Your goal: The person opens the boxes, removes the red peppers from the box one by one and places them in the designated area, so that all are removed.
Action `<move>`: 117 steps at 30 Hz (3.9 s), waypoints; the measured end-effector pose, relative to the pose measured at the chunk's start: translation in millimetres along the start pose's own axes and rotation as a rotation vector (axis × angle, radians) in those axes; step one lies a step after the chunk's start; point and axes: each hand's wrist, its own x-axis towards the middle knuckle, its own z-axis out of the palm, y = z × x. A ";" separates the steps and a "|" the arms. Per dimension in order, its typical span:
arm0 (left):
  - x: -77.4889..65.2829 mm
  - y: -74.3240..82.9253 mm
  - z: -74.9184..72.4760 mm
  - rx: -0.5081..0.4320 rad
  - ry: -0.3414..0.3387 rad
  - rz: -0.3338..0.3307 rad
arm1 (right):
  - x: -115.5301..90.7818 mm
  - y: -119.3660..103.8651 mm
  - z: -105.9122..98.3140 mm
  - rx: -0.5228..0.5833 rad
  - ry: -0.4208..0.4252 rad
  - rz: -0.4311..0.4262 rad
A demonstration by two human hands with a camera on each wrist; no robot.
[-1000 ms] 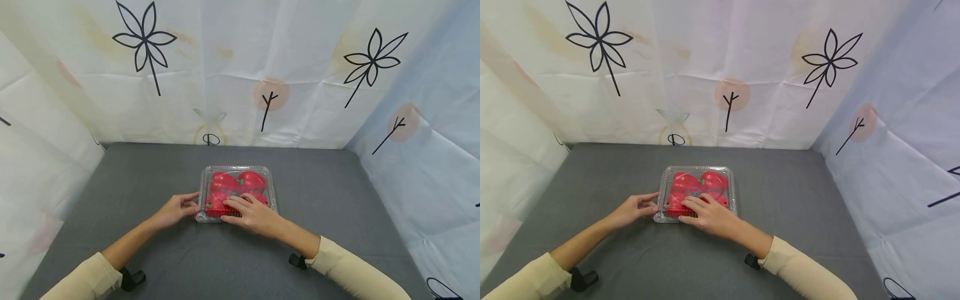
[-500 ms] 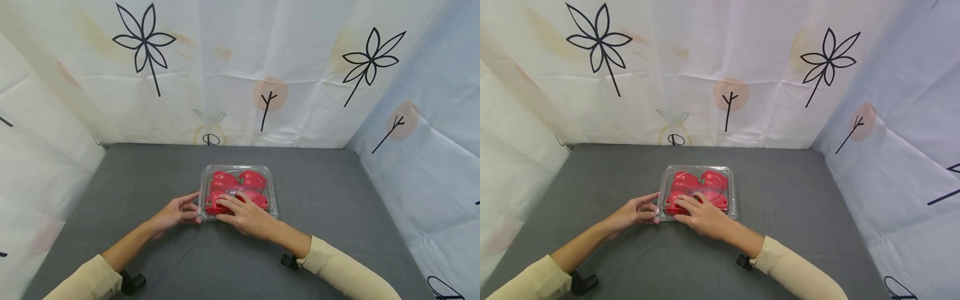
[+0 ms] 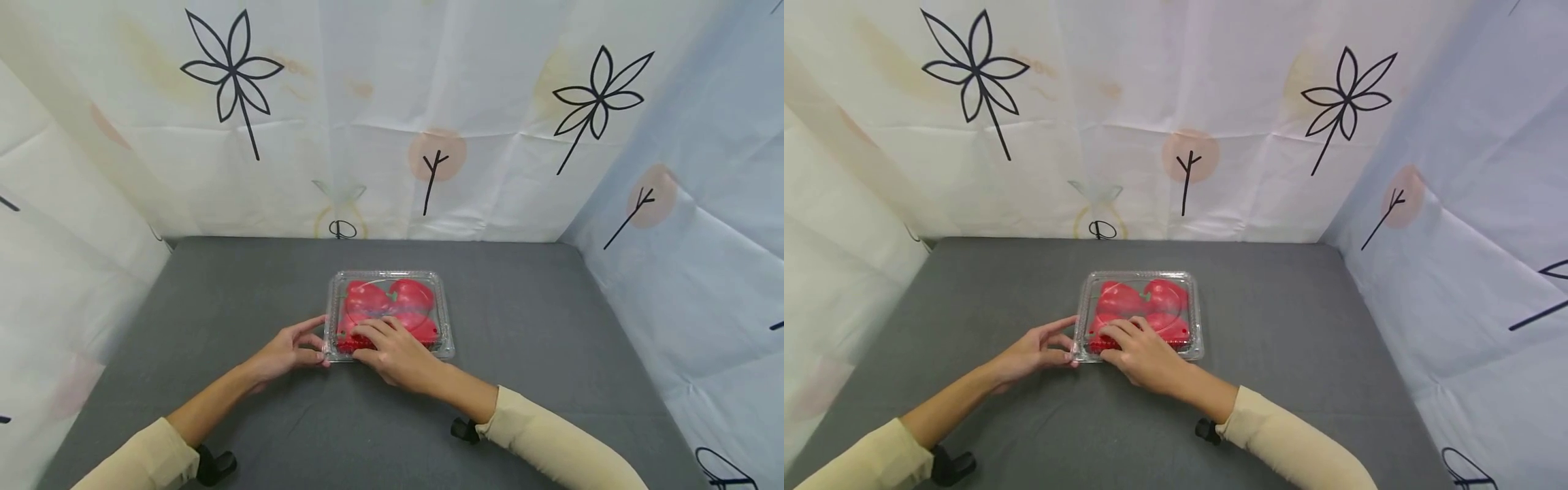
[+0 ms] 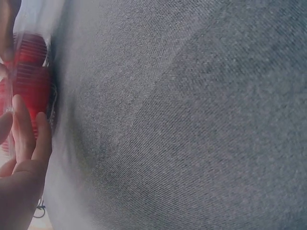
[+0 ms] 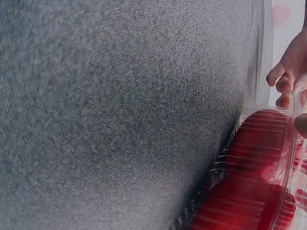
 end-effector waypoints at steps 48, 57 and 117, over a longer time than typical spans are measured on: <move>11.0 -8.6 13.3 -0.056 0.023 0.103 | -3.5 -14.9 18.7 -0.379 0.118 -0.028; 14.2 -8.6 15.9 -0.061 0.028 0.117 | -5.2 -14.7 19.3 -0.393 0.148 -0.023; 13.2 22.6 20.3 0.059 0.167 -0.028 | -68.8 11.4 -13.7 -0.005 0.096 0.854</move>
